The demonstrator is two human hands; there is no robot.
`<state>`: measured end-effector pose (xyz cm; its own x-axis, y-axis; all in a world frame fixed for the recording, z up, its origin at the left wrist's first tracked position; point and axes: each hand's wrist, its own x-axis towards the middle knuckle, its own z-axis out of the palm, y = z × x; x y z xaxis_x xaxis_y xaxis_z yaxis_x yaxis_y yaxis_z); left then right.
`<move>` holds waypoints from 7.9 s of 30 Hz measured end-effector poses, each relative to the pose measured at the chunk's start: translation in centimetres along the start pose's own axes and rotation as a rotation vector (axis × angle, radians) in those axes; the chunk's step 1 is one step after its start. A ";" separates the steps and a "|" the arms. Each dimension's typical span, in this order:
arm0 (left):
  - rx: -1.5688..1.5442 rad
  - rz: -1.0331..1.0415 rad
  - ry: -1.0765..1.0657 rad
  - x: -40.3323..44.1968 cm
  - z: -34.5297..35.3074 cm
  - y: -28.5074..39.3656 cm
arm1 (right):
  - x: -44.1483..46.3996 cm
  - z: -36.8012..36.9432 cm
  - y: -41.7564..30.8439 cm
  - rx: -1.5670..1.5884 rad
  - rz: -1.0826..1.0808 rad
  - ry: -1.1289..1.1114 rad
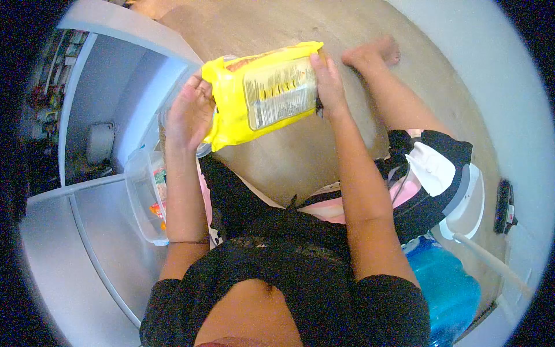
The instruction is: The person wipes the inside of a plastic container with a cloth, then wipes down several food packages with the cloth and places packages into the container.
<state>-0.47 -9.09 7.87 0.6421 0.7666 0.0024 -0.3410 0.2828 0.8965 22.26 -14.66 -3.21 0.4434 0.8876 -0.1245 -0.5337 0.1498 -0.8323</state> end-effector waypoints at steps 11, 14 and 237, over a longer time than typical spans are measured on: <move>-0.059 -0.213 0.357 -1.2 -1.3 -6.0 | 1.0 -1.1 1.2 -0.392 0.114 0.066; -0.111 -0.260 0.401 -0.6 -3.5 -7.9 | 0.7 0.7 -0.7 -0.770 -0.296 0.117; 1.798 0.506 0.009 2.9 -2.1 -16.0 | 4.5 -2.3 2.8 -1.680 -0.650 -0.848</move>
<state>5.42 -10.20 -7.44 0.7189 0.5772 0.3873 0.5705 -0.8083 0.1456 24.44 -11.28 -7.33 -0.4065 0.8973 0.1723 0.8518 0.4404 -0.2836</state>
